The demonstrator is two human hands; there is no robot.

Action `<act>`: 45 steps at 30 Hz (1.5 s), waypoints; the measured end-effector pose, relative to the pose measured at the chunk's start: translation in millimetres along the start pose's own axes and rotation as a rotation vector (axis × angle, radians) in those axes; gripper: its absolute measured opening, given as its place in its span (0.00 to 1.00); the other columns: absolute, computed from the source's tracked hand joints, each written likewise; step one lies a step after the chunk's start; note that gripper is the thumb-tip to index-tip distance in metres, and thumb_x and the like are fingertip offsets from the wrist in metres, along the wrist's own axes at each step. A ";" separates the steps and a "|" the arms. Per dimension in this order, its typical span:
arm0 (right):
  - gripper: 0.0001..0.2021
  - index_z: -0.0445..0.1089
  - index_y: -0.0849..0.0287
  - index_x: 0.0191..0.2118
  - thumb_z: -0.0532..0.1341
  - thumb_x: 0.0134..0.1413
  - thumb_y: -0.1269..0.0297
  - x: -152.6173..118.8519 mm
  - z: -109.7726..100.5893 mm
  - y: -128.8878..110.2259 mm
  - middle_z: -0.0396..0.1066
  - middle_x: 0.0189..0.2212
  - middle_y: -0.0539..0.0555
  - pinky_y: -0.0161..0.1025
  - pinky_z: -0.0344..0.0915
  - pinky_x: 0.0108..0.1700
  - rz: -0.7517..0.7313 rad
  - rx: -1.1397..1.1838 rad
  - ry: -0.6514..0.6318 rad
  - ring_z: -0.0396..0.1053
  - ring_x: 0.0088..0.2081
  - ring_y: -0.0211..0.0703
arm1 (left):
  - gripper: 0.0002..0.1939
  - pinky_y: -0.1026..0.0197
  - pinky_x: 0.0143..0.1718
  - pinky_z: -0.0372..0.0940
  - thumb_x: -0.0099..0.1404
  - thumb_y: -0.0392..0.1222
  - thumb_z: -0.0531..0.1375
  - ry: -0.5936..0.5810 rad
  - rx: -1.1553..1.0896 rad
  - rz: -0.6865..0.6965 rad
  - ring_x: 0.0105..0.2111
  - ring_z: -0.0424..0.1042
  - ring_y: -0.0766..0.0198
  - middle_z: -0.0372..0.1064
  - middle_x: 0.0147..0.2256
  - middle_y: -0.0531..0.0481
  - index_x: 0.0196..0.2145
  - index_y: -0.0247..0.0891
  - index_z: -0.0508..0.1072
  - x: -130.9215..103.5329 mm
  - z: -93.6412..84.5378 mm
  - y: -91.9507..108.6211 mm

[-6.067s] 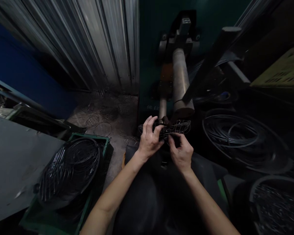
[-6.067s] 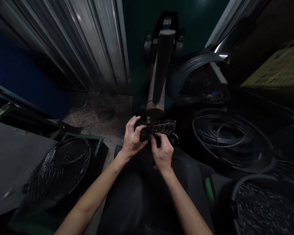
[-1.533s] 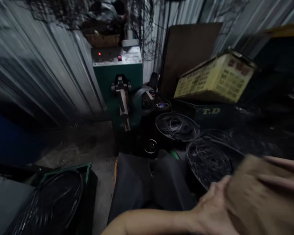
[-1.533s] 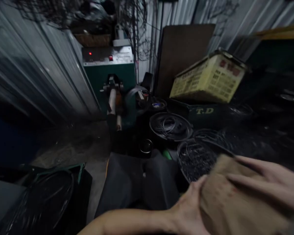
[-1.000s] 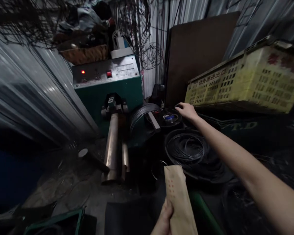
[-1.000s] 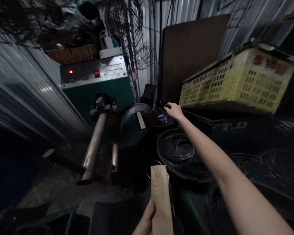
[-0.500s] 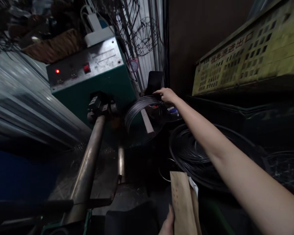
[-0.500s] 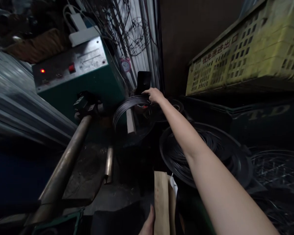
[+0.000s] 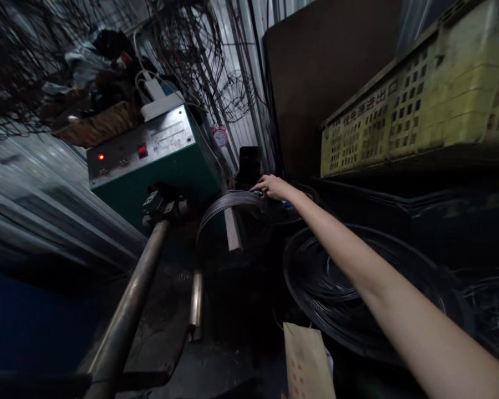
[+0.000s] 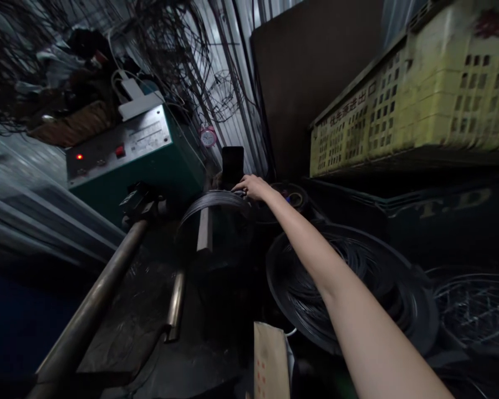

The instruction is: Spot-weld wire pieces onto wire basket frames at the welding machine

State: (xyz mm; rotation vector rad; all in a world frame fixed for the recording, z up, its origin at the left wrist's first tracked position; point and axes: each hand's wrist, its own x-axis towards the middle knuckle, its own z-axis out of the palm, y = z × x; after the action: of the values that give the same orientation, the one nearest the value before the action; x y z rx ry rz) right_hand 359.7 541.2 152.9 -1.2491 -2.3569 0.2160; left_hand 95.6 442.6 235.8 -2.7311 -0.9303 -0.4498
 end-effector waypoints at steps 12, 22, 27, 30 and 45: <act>0.12 0.76 0.58 0.44 0.61 0.53 0.67 16.9 4.3 1.8 0.71 0.45 0.61 0.40 0.64 0.46 0.023 -0.286 -0.058 0.67 0.48 0.51 | 0.23 0.61 0.37 0.64 0.58 0.43 0.58 0.034 -0.069 -0.100 0.33 0.71 0.66 0.64 0.12 0.52 0.09 0.34 0.62 17.2 6.9 -33.4; 0.16 0.70 0.66 0.48 0.62 0.56 0.63 39.3 9.5 -20.8 0.66 0.51 0.66 0.48 0.65 0.51 0.239 -0.345 -0.167 0.64 0.53 0.54 | 0.18 0.56 0.29 0.67 0.64 0.45 0.50 0.189 -0.898 -0.526 0.38 0.76 0.56 0.72 0.26 0.54 0.26 0.32 0.74 -11.1 0.7 -61.0; 0.16 0.67 0.63 0.50 0.58 0.61 0.58 39.9 2.1 -18.3 0.68 0.49 0.58 0.48 0.65 0.51 0.246 -0.288 -0.240 0.68 0.49 0.45 | 0.21 0.50 0.30 0.71 0.65 0.50 0.46 0.253 -1.186 -0.575 0.41 0.76 0.50 0.74 0.31 0.53 0.37 0.35 0.74 -20.0 14.1 -71.8; 0.16 0.65 0.63 0.53 0.56 0.62 0.62 35.1 -4.3 -12.4 0.69 0.49 0.62 0.44 0.65 0.49 0.256 -0.239 -0.187 0.69 0.49 0.48 | 0.18 0.48 0.28 0.71 0.66 0.47 0.46 0.285 -1.341 -0.591 0.43 0.76 0.49 0.74 0.31 0.58 0.33 0.45 0.75 -22.4 19.4 -77.1; 0.24 0.61 0.55 0.59 0.58 0.58 0.55 5.1 -0.5 19.9 0.61 0.56 0.62 0.51 0.56 0.56 0.273 -0.141 0.211 0.57 0.58 0.58 | 0.32 0.55 0.50 0.66 0.68 0.59 0.39 0.572 -1.605 -0.772 0.49 0.71 0.68 0.77 0.29 0.50 0.21 0.36 0.67 -14.7 6.9 -72.3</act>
State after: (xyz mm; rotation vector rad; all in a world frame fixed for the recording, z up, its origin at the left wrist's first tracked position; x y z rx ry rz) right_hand 372.3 556.8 148.1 -1.5794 -2.0484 0.0015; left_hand 41.0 492.6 232.0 -2.4995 -1.8746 -2.9607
